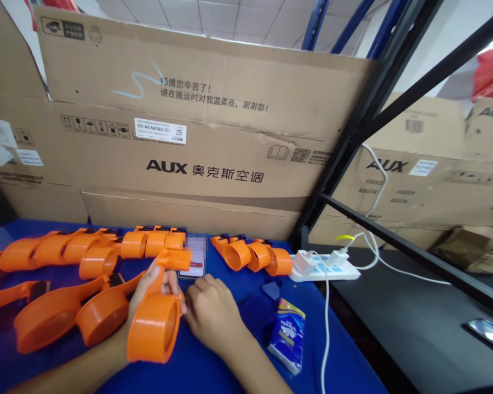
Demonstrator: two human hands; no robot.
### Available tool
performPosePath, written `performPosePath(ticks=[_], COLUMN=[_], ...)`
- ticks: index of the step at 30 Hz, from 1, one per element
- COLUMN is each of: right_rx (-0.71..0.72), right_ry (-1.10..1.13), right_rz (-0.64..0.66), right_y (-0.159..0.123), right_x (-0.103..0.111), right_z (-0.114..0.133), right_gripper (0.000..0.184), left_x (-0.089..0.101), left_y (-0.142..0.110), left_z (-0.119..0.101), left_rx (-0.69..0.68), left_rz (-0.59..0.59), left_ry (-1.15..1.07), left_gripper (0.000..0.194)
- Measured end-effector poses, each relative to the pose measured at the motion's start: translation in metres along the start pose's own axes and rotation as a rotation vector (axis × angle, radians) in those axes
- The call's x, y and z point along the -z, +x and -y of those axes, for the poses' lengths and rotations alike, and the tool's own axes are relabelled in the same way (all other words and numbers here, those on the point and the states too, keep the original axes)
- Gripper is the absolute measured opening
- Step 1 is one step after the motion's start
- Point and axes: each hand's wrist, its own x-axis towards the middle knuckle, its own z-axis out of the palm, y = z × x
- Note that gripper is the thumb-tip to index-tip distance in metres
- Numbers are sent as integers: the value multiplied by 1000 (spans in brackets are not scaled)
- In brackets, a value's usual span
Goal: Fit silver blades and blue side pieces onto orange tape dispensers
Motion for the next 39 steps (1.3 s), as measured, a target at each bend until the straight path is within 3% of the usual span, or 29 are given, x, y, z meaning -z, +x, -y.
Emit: performPosePath(ticks=[4,8,24,30,39], right_rx=[-218,-213,-159,-117,-222], right_ry=[472,708,544,428,505], right_rz=[-209,-322,-316,-313,-460], right_y=[0,2,0,-1,-7], right_x=[22,36,48,60,29], right_z=[-18,-23,-26,-28,-22], right_gripper=[19,26,27,23,30], left_x=[4,7,2,5,11], left_y=[2,3,0,4,4], left_z=[7,13,17,21,17], left_rx=[-14,23,-24,51,248], left_rz=[-46,-20,4,8,103], left_ry=[42,76,40,34,82], left_gripper=[47,47,45,47,69])
